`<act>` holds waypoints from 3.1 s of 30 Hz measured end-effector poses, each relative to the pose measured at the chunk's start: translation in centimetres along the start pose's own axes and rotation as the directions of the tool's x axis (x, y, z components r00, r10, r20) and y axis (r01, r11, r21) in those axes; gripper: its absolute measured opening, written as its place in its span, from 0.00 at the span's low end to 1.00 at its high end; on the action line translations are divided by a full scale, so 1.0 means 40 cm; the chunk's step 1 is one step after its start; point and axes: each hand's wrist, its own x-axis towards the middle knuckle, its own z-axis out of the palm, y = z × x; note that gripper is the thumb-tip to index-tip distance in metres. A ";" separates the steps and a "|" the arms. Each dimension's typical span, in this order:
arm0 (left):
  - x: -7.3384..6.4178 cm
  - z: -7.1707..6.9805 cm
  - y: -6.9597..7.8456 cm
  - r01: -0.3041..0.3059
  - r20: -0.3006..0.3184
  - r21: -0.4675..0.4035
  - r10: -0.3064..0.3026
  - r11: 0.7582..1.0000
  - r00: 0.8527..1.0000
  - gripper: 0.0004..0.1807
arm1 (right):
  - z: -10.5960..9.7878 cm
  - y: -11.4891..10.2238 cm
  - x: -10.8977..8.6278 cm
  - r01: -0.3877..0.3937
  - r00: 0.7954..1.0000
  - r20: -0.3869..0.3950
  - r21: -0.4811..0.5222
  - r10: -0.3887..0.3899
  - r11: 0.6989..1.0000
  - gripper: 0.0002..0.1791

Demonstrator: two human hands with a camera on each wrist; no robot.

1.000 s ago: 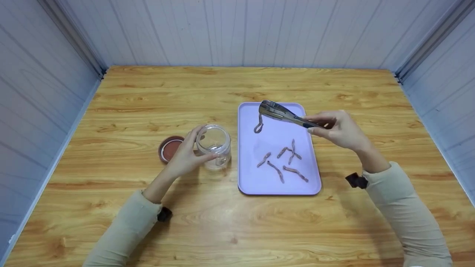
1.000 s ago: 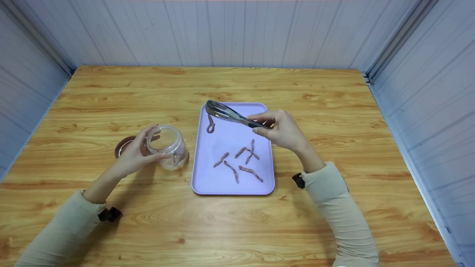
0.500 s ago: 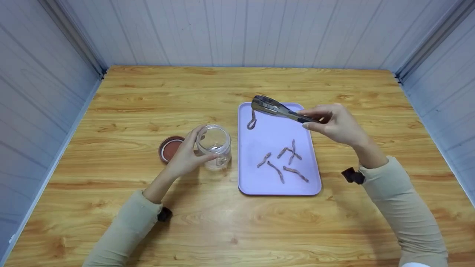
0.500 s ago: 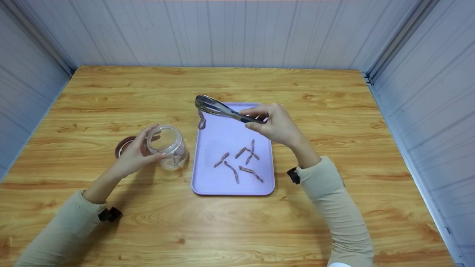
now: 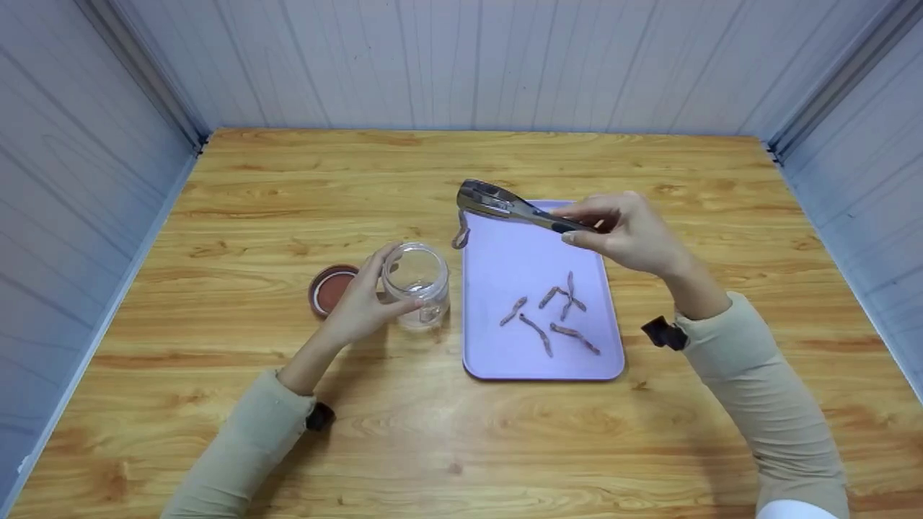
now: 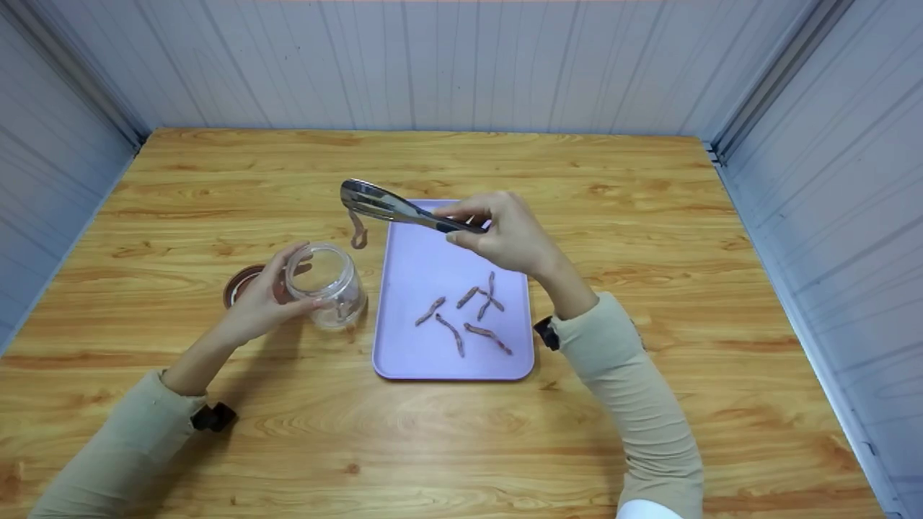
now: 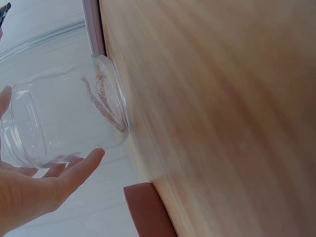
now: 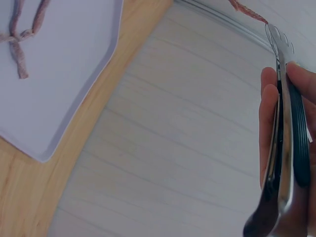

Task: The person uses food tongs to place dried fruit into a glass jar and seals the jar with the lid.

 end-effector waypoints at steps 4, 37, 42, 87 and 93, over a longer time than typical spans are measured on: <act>-0.008 -0.006 0.034 -0.007 0.006 -0.012 0.007 1.000 1.000 0.46 | 0.014 -0.036 0.015 0.058 0.998 0.017 0.023 -0.059 0.998 0.15; 0.002 0.002 -0.007 -0.014 -0.005 -0.011 0.014 1.000 1.000 0.48 | 0.079 -0.060 0.016 0.008 0.995 0.104 0.074 -0.015 0.997 0.16; 0.002 0.002 -0.005 -0.025 0.000 -0.012 0.025 1.000 1.000 0.49 | 0.035 -0.059 -0.010 -0.032 0.998 0.057 0.012 0.031 0.999 0.17; -0.024 -0.018 0.098 0.025 0.018 -0.032 -0.024 0.999 1.000 0.45 | -0.013 0.146 -0.335 -0.056 0.983 0.159 -0.228 0.094 0.972 0.19; -0.024 -0.019 0.096 0.018 0.024 -0.049 -0.017 0.999 1.000 0.44 | -0.010 0.221 -0.358 -0.051 0.983 0.157 -0.250 0.093 0.967 0.17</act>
